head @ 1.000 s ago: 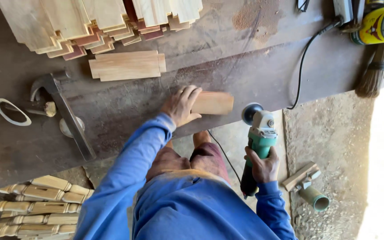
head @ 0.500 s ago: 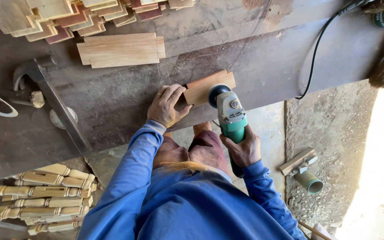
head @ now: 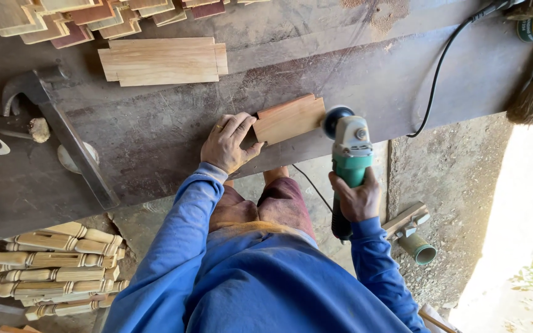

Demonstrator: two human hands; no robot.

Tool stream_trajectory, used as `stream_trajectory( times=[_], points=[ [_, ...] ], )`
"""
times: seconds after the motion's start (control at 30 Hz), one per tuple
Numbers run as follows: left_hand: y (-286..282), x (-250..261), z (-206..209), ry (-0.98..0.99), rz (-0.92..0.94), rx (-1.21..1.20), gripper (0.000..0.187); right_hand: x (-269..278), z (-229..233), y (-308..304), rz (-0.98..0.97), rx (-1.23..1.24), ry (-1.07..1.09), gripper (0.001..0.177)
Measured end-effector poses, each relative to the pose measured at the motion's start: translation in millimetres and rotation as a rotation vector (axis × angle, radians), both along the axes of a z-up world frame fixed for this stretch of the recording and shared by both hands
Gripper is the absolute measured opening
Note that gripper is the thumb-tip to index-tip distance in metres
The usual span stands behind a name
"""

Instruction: The person uses a hammer to tap a small circular object on a workbench. They then use a handheld power sander to smooth the edges and surfaces of several small rectangular wooden pieces, stacking the finished items on the table.

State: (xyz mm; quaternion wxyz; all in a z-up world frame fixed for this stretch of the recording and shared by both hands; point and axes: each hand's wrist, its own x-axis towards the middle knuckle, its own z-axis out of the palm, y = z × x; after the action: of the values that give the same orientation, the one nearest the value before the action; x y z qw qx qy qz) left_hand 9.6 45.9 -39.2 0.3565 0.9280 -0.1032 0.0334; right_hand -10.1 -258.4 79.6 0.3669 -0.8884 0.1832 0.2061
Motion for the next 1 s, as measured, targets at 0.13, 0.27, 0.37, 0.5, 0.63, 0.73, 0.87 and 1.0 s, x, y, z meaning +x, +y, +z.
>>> stream_trajectory(
  times=[0.13,0.27,0.37,0.5,0.63,0.73,0.87,1.0],
  points=[
    [-0.2,-0.1,1.9,0.001,0.011,0.005,0.058,5.2,4.3,10.6,-0.093,0.059,0.018,0.045],
    [-0.6,-0.7,-2.5,-0.014,0.006,0.01,0.058,11.9,1.5,35.6,0.106,0.05,-0.077,0.048],
    [0.5,-2.6,-6.3,-0.023,0.006,0.016,0.058,19.8,6.9,50.6,0.159,0.041,-0.054,0.049],
    [-0.1,-2.4,-5.3,-0.016,0.011,0.021,0.058,20.8,-0.3,30.5,0.19,0.008,-0.101,0.05],
    [-2.6,-0.5,-1.1,-0.012,0.031,0.017,0.058,23.5,7.1,11.6,0.033,-0.014,-0.007,0.041],
    [-2.3,-1.1,-0.4,-0.023,0.048,0.016,0.057,23.1,11.5,12.3,-0.101,0.075,-0.029,0.041],
    [-2.5,-1.2,2.4,-0.025,0.063,-0.022,0.057,20.0,6.9,23.5,-0.059,0.124,-0.004,0.039],
    [-3.0,-1.1,3.2,-0.029,0.092,-0.047,0.058,22.8,10.0,51.2,0.09,0.105,-0.085,0.041]
  ],
)
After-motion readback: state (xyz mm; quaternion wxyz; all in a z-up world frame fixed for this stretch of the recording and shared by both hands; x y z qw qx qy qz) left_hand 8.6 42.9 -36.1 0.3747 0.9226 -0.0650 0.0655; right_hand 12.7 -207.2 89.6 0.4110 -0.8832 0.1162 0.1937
